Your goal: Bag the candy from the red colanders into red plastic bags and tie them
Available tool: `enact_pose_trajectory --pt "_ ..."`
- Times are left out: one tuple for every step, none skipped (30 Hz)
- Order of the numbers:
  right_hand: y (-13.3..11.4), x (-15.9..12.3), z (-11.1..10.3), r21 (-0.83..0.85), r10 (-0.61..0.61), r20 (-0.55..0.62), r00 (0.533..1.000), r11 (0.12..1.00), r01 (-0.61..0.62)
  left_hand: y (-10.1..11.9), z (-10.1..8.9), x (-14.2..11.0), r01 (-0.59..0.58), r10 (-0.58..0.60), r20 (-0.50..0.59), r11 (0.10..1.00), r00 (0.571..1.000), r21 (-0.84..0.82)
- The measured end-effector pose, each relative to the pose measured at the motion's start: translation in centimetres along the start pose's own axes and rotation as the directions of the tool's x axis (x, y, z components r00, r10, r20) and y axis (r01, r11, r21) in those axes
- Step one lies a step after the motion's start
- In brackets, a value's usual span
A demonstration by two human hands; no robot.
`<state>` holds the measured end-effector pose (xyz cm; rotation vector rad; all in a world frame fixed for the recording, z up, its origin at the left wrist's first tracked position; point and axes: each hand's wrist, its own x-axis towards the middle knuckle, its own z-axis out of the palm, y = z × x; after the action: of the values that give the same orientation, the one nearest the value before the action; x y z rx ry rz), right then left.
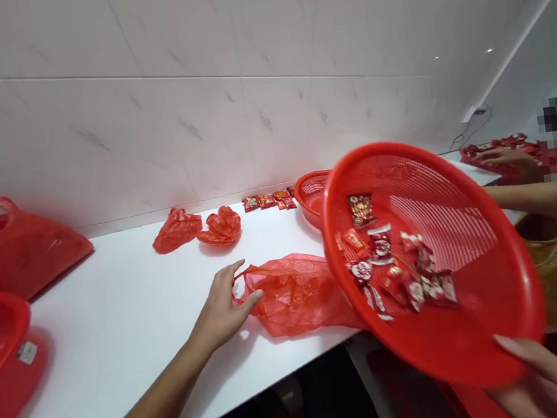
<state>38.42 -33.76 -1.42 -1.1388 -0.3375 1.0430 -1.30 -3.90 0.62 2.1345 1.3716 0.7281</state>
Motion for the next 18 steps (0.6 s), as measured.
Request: enact_pose_trajectory --pt "0.1 0.9 2.4 0.028 0.054 0.004 0.999 0.998 -0.054 -0.2 0.1 0.1 0.043 -0.04 0.043 0.997 0.998 -0.068" --pt "0.1 1.9 4.9 0.052 0.082 0.025 0.996 0.995 -0.083 -0.4 0.2 0.2 0.083 -0.073 0.077 0.988 0.994 -0.133" --pt "0.2 3.0 7.3 0.059 0.078 0.067 0.995 0.995 -0.082 -0.4 0.3 0.4 0.116 -0.099 0.096 0.973 0.99 -0.197" --pt "0.3 4.0 9.6 0.052 0.085 0.123 0.989 0.994 -0.092 -0.4 0.4 0.5 0.139 -0.115 0.103 0.954 0.988 -0.266" --pt "0.5 4.9 11.6 0.033 0.093 0.179 0.979 0.994 -0.101 -0.3 0.5 0.7 0.147 -0.12 0.1 0.928 0.988 -0.342" --pt "0.7 5.8 13.4 0.006 0.107 0.229 0.967 0.994 -0.111 -0.3 0.6 0.8 0.146 -0.118 0.091 0.895 0.989 -0.421" --pt "1.1 6.5 14.9 -0.024 0.129 0.271 0.954 0.992 -0.128 -0.2 0.6 0.9 0.142 -0.115 0.083 0.856 0.99 -0.497" --pt "1.5 7.1 16.2 -0.05 0.151 0.303 0.941 0.989 -0.143 -0.2 0.6 1.0 0.14 -0.115 0.081 0.811 0.99 -0.567" --pt "1.9 7.7 17.4 -0.068 0.169 0.329 0.929 0.986 -0.155 -0.2 0.7 1.1 0.149 -0.122 0.087 0.764 0.989 -0.628" --pt "2.3 8.2 18.4 -0.076 0.182 0.351 0.919 0.983 -0.165 -0.3 0.7 1.2 0.17 -0.138 0.101 0.715 0.985 -0.679" --pt "2.6 8.8 19.4 -0.078 0.19 0.374 0.908 0.982 -0.173 -0.5 0.7 1.3 0.197 -0.167 0.115 0.656 0.979 -0.729" --pt "2.9 9.3 20.3 -0.08 0.194 0.398 0.897 0.981 -0.177 -0.8 0.7 1.4 0.224 -0.202 0.128 0.59 0.971 -0.776" --pt "3.0 9.9 21.1 -0.084 0.193 0.417 0.888 0.981 -0.174 -1.3 0.7 1.5 0.246 -0.237 0.138 0.522 0.962 -0.816" --pt "3.1 10.5 21.8 -0.095 0.188 0.429 0.884 0.982 -0.163 -1.8 0.6 1.6 0.259 -0.268 0.145 0.462 0.952 -0.848" --pt "3.2 11.1 22.4 -0.114 0.181 0.431 0.884 0.983 -0.145 -2.3 0.4 1.8 0.266 -0.292 0.151 0.411 0.944 -0.872" --pt "3.2 11.9 22.9 -0.142 0.171 0.423 0.89 0.982 -0.121 -2.9 0.1 1.9 0.271 -0.307 0.159 0.37 0.939 -0.889" --pt "3.3 12.6 23.3 -0.177 0.153 0.408 0.9 0.98 -0.087 -3.5 -0.3 2.0 0.277 -0.312 0.171 0.335 0.934 -0.901" --pt "3.4 13.4 23.6 -0.221 0.126 0.391 0.912 0.974 -0.04 -4.1 -0.9 2.1 0.285 -0.309 0.189 0.302 0.932 -0.91"
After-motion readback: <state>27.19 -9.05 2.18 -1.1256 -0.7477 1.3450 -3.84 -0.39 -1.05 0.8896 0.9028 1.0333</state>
